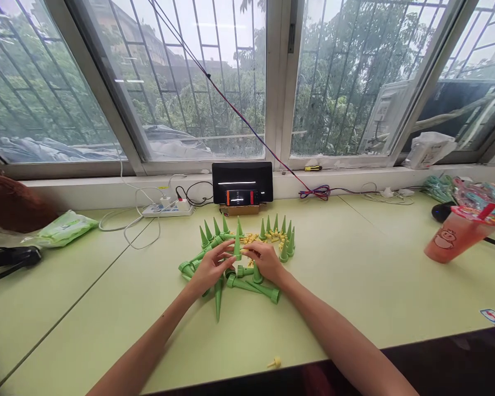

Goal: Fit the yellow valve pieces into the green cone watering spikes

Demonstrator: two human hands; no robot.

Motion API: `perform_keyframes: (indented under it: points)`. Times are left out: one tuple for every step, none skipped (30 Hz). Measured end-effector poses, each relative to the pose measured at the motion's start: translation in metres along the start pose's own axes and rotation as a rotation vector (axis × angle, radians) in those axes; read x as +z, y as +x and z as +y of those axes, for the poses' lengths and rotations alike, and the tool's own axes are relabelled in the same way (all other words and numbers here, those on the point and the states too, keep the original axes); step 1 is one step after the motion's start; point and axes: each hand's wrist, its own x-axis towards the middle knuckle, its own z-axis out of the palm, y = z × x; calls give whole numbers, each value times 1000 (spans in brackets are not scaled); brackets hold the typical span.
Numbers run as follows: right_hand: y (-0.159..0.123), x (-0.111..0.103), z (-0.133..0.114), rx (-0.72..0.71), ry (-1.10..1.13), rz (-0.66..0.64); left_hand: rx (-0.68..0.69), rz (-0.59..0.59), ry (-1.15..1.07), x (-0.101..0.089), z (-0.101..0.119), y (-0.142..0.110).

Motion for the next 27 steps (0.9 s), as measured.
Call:
perform_keyframes:
  points:
    - [0,0,0,2,-2,-4,7,0,9,0,-2,0]
    - [0,0,0,4,0,-8,14,-1,15,-1,-3,0]
    - [0,0,0,6,4,-11,19,-2,19,-1,-4,0]
    - [0,0,0,9,9,-16,24,-3,20,-1,-5,0]
    - [-1,-1,0,11,12,-21,30,-6,19,-2,-6,0]
    - [-1,-1,0,12,12,-25,35,-7,17,-2,-7,0]
    - [-1,-1,0,11,9,-28,39,-6,15,-2,-7,0]
    - [-1,-1,0,9,4,-31,43,-5,17,-2,-8,0]
    - [-1,-1,0,6,-3,-33,48,-3,23,-2,-8,0]
    - [-1,-1,0,3,-9,-36,53,0,33,-1,-7,-1]
    - [-1,-1,0,-1,-13,-41,59,2,46,-1,-7,-1]
    - [-1,-1,-1,-4,-16,-47,63,4,63,-1,-6,-1]
    - [-1,-2,-1,-5,-17,-53,67,5,80,-1,-5,-1]
    - [-1,-2,-2,-6,-15,-58,70,8,93,-1,-4,-1]
    - [-1,-2,-2,-5,-13,-64,72,13,101,-1,-3,-1]
    - [-1,-2,-3,-3,-10,-69,74,18,104,-1,-2,-1]
    - [-1,-2,-3,-2,-8,-73,77,23,104,-1,-2,-2]
    - [-1,-2,-3,-1,-7,-77,82,27,98,0,-1,-2]
    - [-1,-2,-3,0,-8,-79,85,29,91,0,0,-2]
    - [-1,-2,-3,-2,-11,-75,88,30,87,1,0,-2]
    - [-1,-2,-3,-5,-15,-65,92,31,86,1,1,-2]
    - [-1,-1,-2,-9,-20,-51,97,33,87,2,3,-2]
    - [-1,-1,-2,-15,-26,-34,103,37,86,2,4,-1]
    - [-1,-1,-2,-24,-33,-15,110,46,85,2,6,-1]
    - [-1,-1,-1,-36,-41,4,117,62,83,3,8,-1]
    - [-1,-1,-1,-49,-49,22,122,89,82,3,9,-1]
    - [0,-1,0,-65,-57,36,119,124,87,2,11,-1]
